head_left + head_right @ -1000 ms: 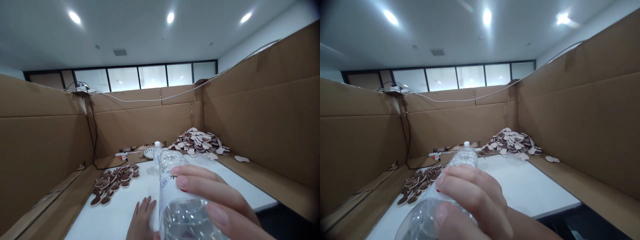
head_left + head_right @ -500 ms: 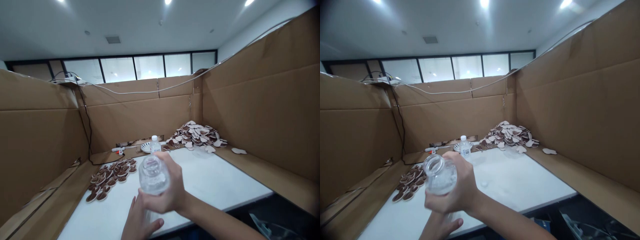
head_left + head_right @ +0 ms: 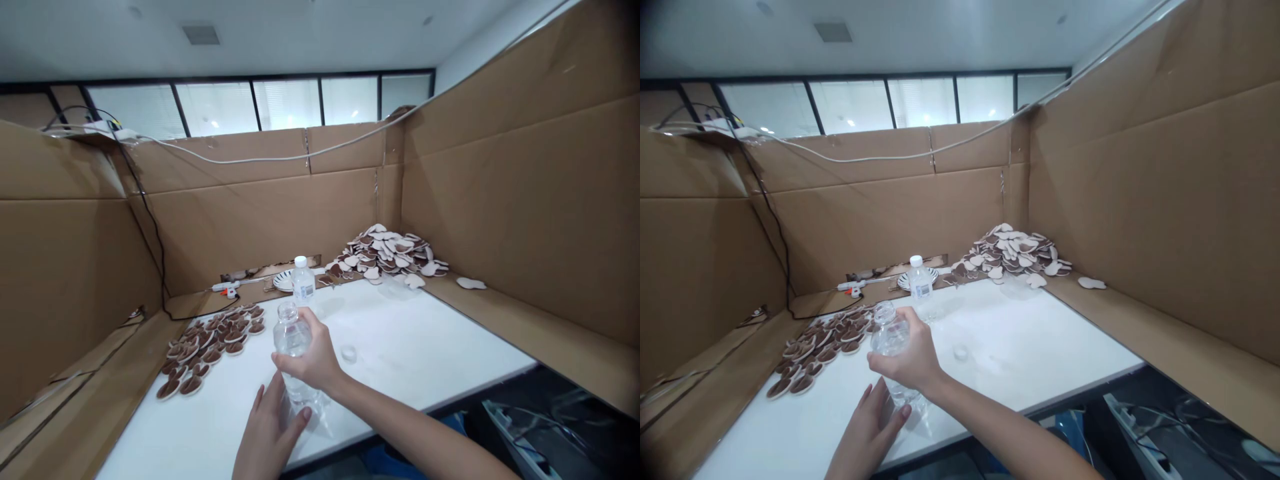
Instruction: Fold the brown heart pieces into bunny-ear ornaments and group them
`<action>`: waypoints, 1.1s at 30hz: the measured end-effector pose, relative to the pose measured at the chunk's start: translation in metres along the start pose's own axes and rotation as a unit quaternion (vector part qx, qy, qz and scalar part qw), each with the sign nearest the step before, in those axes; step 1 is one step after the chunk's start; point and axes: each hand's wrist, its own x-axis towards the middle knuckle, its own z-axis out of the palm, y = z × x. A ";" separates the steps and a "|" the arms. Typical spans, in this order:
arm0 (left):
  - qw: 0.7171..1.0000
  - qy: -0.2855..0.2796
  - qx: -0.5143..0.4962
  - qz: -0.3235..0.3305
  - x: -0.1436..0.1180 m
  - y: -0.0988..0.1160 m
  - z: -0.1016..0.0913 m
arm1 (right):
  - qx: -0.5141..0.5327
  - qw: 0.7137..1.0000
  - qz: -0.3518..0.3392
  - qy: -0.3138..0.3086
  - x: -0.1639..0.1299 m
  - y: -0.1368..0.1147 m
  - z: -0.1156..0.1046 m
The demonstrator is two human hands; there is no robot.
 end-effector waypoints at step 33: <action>0.999 -0.032 -0.022 0.011 -0.001 0.004 -0.003 | -0.097 0.991 0.028 -0.084 0.029 0.026 -0.068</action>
